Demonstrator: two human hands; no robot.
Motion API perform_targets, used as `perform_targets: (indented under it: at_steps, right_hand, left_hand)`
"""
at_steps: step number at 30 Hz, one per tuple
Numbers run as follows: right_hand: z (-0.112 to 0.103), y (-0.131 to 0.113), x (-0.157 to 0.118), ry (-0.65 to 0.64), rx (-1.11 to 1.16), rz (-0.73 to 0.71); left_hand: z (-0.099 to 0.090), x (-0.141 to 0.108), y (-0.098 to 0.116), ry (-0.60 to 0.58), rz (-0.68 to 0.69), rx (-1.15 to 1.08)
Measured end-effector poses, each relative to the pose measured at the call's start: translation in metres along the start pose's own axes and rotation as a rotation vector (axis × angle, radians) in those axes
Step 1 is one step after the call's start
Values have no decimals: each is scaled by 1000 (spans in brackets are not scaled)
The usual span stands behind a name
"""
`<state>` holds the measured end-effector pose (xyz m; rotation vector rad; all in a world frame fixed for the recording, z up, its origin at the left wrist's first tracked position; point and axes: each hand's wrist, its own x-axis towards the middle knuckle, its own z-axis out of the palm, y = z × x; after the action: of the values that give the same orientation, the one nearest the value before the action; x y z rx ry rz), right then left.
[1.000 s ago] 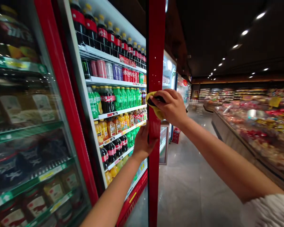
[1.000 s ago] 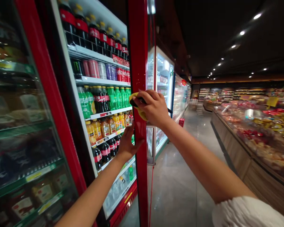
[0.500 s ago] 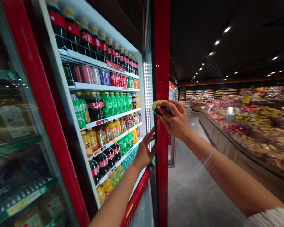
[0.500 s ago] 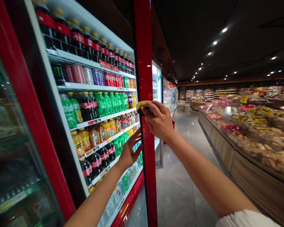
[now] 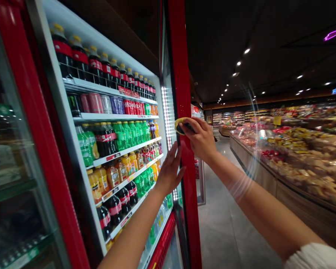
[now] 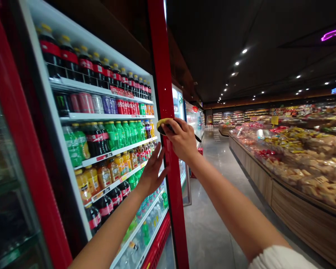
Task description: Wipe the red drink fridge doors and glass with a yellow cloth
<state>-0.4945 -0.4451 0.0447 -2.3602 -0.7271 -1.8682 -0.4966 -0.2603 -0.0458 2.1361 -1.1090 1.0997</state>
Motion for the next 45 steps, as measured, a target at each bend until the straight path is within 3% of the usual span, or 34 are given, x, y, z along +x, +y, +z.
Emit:
perform_targets:
  at_steps: [5,7,11,13,20,22,27,29,31,35,37,40,42,45]
  right_hand:
    - [-19,-4,-2,-42,-62,-136]
    - [-27,1,21,-23,-99,-176]
    - [-44,19,96,73,-102,-116]
    - [-51,25,114,108,-72,-90]
    - [-45,35,56,106,-81,-113]
    - [-45,50,70,132,-108,-79]
    - [-58,114,148,179,-131,103]
    - [-62,137,150,172,-123,105]
    - [-63,154,131,162,-122,65]
    - [-66,180,102,130,-160,2]
    - [-72,196,119,125,-186,26]
    - [-89,224,170,144,-180,108]
    - [-99,240,195,155,-144,131]
    - [-102,251,193,173,-80,65]
  left_hand:
    - [-6,7,10,-74,-5,-17]
    - [-7,6,15,-71,-35,3]
    - [-4,8,27,-37,-80,92]
    - [0,10,33,-23,-80,139]
    - [29,24,47,12,-62,190]
    - [41,32,51,20,-49,231]
    - [62,58,64,38,71,390]
    - [63,76,65,29,134,440]
    - [61,104,61,28,185,463]
    - [48,191,51,77,264,480]
    - [40,239,52,86,329,496]
    - [32,296,58,120,390,515]
    - [30,318,61,145,395,513]
    - [32,330,61,155,370,505]
